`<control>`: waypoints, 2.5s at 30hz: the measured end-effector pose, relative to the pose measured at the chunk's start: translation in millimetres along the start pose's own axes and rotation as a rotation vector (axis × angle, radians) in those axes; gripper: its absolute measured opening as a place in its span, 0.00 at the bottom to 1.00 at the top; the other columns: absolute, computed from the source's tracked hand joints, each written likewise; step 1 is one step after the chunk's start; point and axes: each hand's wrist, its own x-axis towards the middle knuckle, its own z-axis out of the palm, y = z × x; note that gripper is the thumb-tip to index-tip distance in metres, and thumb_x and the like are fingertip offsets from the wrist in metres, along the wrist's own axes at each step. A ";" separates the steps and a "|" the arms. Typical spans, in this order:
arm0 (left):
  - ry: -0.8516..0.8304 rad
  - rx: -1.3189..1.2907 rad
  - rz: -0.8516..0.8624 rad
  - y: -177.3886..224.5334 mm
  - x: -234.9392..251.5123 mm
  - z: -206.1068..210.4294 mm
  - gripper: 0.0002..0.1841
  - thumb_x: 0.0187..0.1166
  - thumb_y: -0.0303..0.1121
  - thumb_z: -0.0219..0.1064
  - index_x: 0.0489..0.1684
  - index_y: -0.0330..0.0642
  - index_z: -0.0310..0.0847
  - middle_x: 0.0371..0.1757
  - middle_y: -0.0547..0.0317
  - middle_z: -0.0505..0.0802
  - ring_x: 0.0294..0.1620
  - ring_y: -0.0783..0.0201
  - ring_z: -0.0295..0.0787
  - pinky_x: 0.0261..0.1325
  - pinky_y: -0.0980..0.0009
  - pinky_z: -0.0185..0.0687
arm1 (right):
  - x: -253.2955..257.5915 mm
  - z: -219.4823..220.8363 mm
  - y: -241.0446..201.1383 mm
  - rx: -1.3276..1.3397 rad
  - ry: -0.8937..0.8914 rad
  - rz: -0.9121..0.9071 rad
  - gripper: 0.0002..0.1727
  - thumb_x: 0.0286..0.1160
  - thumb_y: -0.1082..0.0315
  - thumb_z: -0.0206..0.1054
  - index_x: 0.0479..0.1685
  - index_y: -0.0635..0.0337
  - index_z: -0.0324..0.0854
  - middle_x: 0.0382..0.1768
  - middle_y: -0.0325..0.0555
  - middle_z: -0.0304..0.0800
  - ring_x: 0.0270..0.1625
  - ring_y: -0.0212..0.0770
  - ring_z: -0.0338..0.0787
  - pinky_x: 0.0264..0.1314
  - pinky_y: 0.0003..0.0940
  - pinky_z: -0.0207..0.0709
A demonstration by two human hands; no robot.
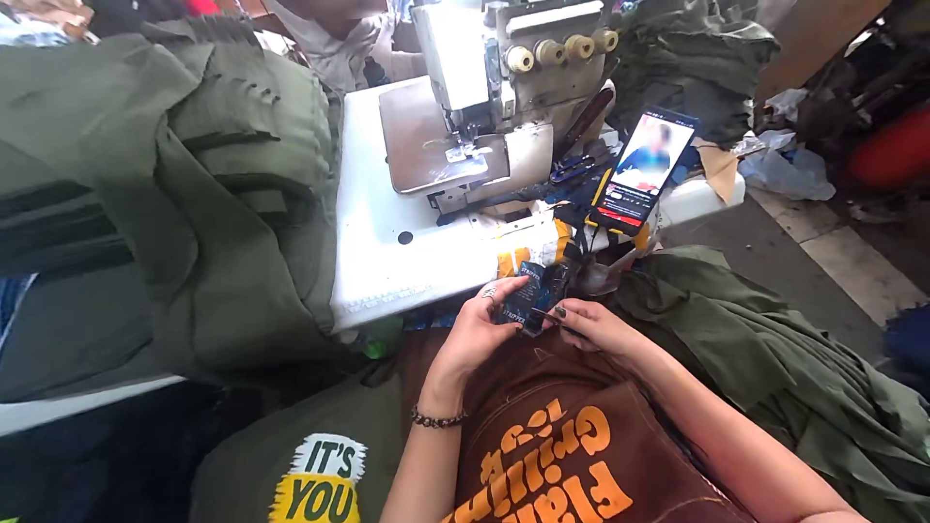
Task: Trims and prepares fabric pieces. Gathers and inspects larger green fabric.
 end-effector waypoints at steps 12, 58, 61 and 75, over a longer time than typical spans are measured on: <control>0.131 -0.150 -0.042 3.7 -0.8 4.5 0.38 0.60 0.08 0.71 0.80 0.31 0.73 0.79 0.46 0.81 0.66 0.56 0.89 0.66 0.61 0.89 | -3.8 -7.6 -3.2 0.012 0.012 0.025 0.15 0.89 0.60 0.54 0.52 0.59 0.84 0.18 0.28 0.79 0.15 0.19 0.69 0.17 0.14 0.60; -0.022 0.009 -0.037 0.3 -2.1 13.2 0.39 0.60 0.14 0.77 0.79 0.41 0.76 0.80 0.53 0.79 0.64 0.64 0.87 0.66 0.66 0.87 | 15.0 15.6 -15.5 0.083 0.047 0.010 0.09 0.86 0.63 0.61 0.38 0.56 0.81 0.17 0.29 0.78 0.15 0.19 0.69 0.18 0.14 0.59; -0.026 0.015 -0.044 0.6 -1.1 13.9 0.39 0.59 0.14 0.76 0.79 0.42 0.77 0.80 0.53 0.79 0.64 0.63 0.87 0.66 0.66 0.87 | 17.2 17.3 -14.5 0.062 0.083 0.016 0.09 0.86 0.64 0.61 0.36 0.56 0.80 0.16 0.29 0.76 0.15 0.20 0.69 0.18 0.15 0.58; 0.043 0.161 -0.131 11.4 0.4 20.5 0.50 0.57 0.18 0.80 0.89 0.46 0.60 0.76 0.49 0.80 0.38 0.67 0.88 0.40 0.72 0.87 | 9.9 12.4 -18.4 -0.057 0.171 0.020 0.10 0.76 0.65 0.73 0.48 0.60 0.86 0.26 0.28 0.82 0.20 0.18 0.72 0.23 0.15 0.65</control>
